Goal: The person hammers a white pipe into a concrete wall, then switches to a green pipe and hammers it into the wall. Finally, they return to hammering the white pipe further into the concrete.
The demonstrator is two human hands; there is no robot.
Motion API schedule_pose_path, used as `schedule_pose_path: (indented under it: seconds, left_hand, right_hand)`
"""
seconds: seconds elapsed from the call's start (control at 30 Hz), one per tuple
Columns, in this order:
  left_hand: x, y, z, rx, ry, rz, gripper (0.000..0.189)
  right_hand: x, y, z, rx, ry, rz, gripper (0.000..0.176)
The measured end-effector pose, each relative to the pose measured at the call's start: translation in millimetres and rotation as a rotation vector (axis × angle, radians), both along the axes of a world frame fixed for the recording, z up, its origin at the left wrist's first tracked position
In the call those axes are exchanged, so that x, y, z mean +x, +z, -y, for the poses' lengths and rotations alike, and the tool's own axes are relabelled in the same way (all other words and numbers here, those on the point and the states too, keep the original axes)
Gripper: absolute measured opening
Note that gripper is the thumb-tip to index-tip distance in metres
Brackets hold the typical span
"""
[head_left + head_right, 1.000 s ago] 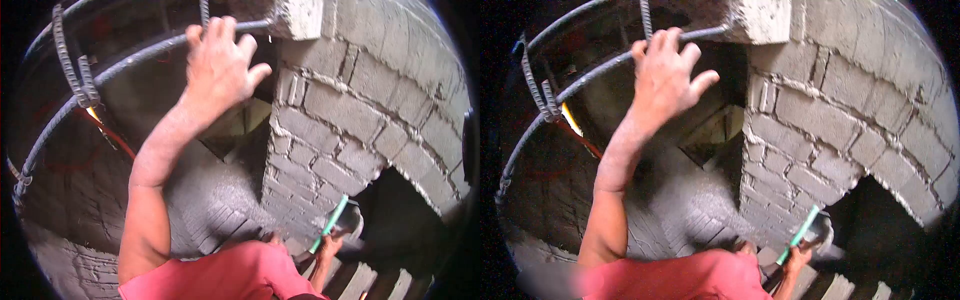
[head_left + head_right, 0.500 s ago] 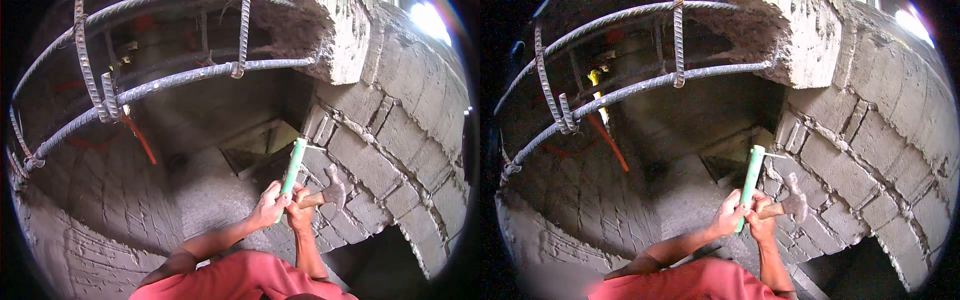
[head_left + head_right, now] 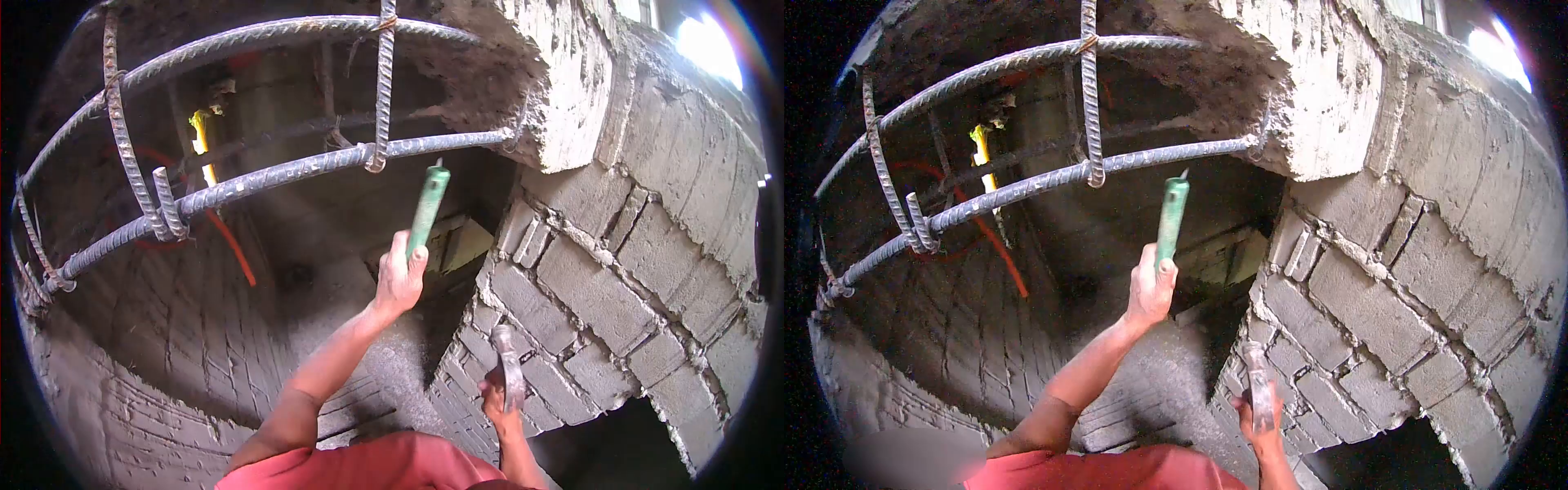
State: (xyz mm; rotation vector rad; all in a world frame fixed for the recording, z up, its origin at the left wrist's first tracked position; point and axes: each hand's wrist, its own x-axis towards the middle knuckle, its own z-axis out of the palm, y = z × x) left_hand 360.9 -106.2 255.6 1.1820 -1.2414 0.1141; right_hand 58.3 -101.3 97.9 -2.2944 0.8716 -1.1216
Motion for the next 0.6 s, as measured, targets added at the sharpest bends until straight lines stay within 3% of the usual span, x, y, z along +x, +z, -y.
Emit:
schedule_pose_path:
  seconds: [0.03, 0.13, 0.17, 0.27, 0.37, 0.43, 0.53, 0.6]
  left_hand:
    - [6.8, 5.6, 10.1, -0.005, -0.004, 0.002, 0.057]
    - [17.0, 26.7, 30.4, -0.047, -0.124, -0.012, 0.066]
    - [21.5, 32.3, 36.5, -0.058, -0.127, -0.011, 0.066]
    - [23.6, 47.0, 43.0, 0.012, -0.605, -0.294, 0.069]
    - [27.3, 53.8, 52.6, 0.035, -0.751, -0.467, 0.062]
    - [28.9, 52.3, 67.5, -0.016, -0.733, -0.427, 0.062]
    - [33.3, 53.0, 78.5, -0.091, -0.426, -0.082, 0.062]
    - [35.5, 56.8, 73.3, -0.048, -0.388, -0.064, 0.060]
  right_hand:
    - [2.0, -6.0, -3.2, -0.005, -0.004, 0.002, 0.015]
    - [25.6, 7.4, -20.8, 0.459, 0.068, 0.306, 0.046]
    - [32.8, 11.7, -19.2, 0.376, 0.108, 0.330, 0.051]
    - [59.9, 60.7, -30.4, 0.559, 0.204, 0.515, 0.052]
    - [72.6, 87.1, -32.0, 0.641, 0.383, 0.711, 0.056]
    - [77.6, 100.2, -31.7, 0.577, 0.479, 0.750, 0.061]
    - [82.7, 93.3, -27.8, 0.508, 0.470, 0.786, 0.061]
    - [85.6, 86.5, -20.1, 0.421, 0.464, 0.784, 0.059]
